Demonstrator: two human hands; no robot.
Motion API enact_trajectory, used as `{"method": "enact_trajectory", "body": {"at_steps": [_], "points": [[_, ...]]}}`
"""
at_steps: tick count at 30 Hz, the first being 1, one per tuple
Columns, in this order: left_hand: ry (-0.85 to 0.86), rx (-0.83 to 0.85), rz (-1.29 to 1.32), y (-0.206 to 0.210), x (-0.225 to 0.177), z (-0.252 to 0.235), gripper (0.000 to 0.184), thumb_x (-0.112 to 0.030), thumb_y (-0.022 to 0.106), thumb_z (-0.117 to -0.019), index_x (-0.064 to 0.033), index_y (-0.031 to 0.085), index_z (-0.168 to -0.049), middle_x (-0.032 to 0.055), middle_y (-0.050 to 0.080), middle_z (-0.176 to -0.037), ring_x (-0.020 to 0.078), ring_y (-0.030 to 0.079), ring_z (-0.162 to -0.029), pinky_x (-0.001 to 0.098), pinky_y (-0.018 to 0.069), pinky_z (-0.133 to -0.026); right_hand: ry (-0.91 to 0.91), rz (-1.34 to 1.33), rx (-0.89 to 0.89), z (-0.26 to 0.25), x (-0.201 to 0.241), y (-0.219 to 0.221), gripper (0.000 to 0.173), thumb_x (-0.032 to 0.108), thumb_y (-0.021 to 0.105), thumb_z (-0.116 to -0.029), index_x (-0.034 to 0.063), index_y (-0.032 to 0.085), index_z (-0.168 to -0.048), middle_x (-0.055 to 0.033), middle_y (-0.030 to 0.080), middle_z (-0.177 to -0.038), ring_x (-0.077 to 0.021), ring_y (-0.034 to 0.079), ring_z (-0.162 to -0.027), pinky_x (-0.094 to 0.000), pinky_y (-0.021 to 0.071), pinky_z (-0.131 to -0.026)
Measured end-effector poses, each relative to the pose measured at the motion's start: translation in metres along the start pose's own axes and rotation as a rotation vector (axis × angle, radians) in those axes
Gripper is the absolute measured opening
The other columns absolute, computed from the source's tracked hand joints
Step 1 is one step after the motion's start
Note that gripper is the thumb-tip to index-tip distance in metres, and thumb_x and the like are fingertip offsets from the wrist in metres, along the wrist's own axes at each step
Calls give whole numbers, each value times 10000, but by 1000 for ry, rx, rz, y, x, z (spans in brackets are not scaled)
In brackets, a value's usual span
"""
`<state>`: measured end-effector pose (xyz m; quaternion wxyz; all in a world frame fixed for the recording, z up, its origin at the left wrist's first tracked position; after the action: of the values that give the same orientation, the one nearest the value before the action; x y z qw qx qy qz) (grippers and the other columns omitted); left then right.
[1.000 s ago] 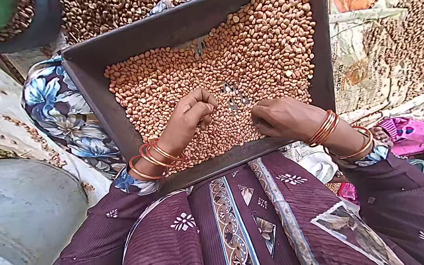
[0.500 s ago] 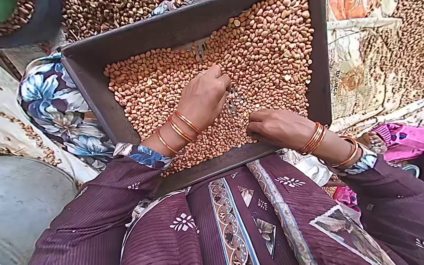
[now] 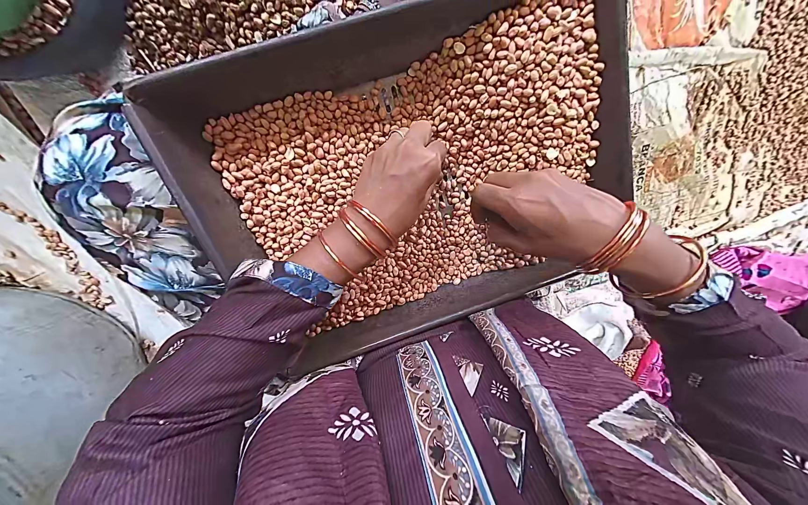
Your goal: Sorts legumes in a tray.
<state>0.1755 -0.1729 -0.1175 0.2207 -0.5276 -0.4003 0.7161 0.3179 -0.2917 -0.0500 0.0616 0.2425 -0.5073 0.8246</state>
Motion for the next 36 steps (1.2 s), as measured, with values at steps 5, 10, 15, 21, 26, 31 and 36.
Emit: {"method": "enact_trajectory", "body": {"at_steps": [5, 10, 15, 21, 26, 31, 36], "points": [[-69, -111, 269, -9, 11, 0, 198, -178, 603, -1003, -22, 724, -1022, 116, 607, -895, 250, 612, -807, 402, 512, -743, -20, 142, -143, -29, 13, -31, 148, 52, 543, -1010, -12, 676, -1001, -196, 641, -920, -364, 673, -762, -478, 542, -632], [-510, -143, 1452, -30, 18, 20, 314, -172, 316, -1070, -187, 518, -830, -59, 595, -693, 25, 581, -590, 173, 487, -541, -150, 192, -536, -56, 52, -47, 187, 100, 556, -1041, 29, 721, -1091, -172, 709, -1018, -280, 704, -856, -349, 555, -690], [-665, -148, 1648, -42, 35, 60, 390, -291, 335, -1110, -198, 583, -824, -67, 561, -694, 23, 507, -565, 158, 428, -509, -281, 25, -564, -69, 68, -25, 148, 98, 603, -1021, 21, 730, -1014, -141, 667, -860, -255, 661, -753, -344, 520, -611], [-527, -257, 1597, -84, 66, 119, 397, -326, 316, -1135, -212, 552, -836, -145, 313, -511, -32, 275, -389, 121, 254, -378, -426, -10, -130, -83, 61, 46, 138, -14, 584, -972, 13, 712, -928, -159, 676, -938, -332, 692, -884, -415, 568, -648], [-533, -329, 1057, -102, 70, 149, 273, -184, 455, -1095, -158, 700, -978, -146, 519, -642, -42, 393, -483, 110, 337, -447, -417, 90, -87, -89, 66, 50, 130, -49, 545, -965, -32, 654, -895, -193, 653, -884, -368, 694, -863, -429, 568, -643], [-377, -150, 164, -85, 54, 167, 264, -346, 633, -992, -131, 769, -920, -29, 577, -768, 69, 526, -686, 271, 423, -643, -401, -98, -33, -102, 56, 37, 128, 107, 591, -954, 35, 697, -948, -133, 635, -885, -281, 659, -724, -418, 535, -599], [-284, 30, -260, -61, 39, 174, 174, -165, 654, -995, -17, 711, -923, 181, 622, -824, 392, 667, -712, 518, 508, -542, -263, -528, -71, -138, 44, 9, 183, 196, 579, -912, 106, 737, -897, 6, 669, -907, -9, 641, -721, -193, 557, -648]]}}
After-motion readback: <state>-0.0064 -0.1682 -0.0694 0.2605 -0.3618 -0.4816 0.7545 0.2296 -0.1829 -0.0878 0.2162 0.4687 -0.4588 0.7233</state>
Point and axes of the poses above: each hand's wrist, its own z-axis away from the middle knuckle, its own y-axis out of the palm, x = y × z, the point moved 2 cm from there along -z, towards the middle knuckle
